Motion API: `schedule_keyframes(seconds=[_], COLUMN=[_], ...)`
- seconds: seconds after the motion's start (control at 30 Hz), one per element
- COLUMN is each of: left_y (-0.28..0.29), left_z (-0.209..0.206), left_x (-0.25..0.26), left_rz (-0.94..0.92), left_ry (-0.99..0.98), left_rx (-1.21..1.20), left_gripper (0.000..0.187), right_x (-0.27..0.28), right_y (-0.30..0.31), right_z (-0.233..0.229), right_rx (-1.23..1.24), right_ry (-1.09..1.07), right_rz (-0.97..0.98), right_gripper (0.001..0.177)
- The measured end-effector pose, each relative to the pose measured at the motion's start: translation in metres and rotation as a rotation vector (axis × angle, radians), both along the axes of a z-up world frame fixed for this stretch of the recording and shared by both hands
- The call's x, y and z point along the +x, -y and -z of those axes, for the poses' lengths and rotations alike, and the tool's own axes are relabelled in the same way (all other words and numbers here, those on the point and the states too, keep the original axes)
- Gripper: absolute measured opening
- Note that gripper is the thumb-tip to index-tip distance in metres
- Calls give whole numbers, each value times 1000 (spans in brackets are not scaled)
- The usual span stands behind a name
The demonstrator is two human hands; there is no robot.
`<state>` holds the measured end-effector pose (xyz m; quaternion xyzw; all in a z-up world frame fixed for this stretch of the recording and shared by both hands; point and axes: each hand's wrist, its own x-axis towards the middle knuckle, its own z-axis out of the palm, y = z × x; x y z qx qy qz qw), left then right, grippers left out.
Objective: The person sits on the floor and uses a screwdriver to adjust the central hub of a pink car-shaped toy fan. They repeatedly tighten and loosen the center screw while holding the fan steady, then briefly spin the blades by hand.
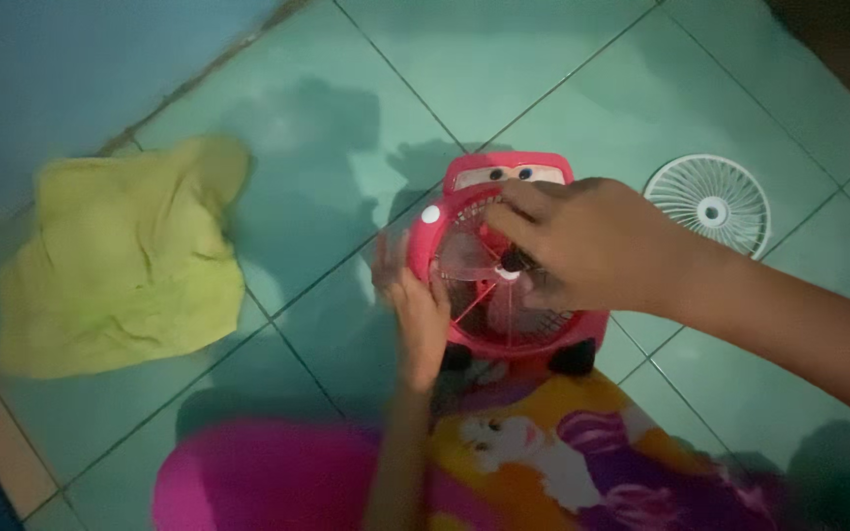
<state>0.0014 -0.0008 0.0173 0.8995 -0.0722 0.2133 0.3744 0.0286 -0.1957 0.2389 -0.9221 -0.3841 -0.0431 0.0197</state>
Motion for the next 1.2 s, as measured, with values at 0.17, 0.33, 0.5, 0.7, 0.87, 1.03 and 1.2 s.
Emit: schedule_keyframes(seconds=[0.17,0.33,0.5,0.7,0.87,1.03,1.2], left_y=[-3,-1,0,-1,-4,-1,1], left_z=[-6,-7,1,9,11,8,4], left_x=[1,0,3,1,3,-1,0], left_rz=[139,111,63,2,112,63,-23], left_ry=[-197,-250,-53,32,-207,-41,48], left_rx=[-203,-213,-62,65,-167,-90,65], left_gripper=[44,51,66,55,45,58,63], right_x=[2,3,3,0,-7,-3,-9], right_y=[2,2,9,10,2,-1,8], right_z=[1,-4,1,5,-6,-8,0], right_rx=[-124,-252,-552,-11,-92,-552,47], right_ry=[85,86,-32,50,-59,-290,85], right_rz=[63,149,205,70,153,394,76], right_gripper=[67,64,51,54,62,53,58])
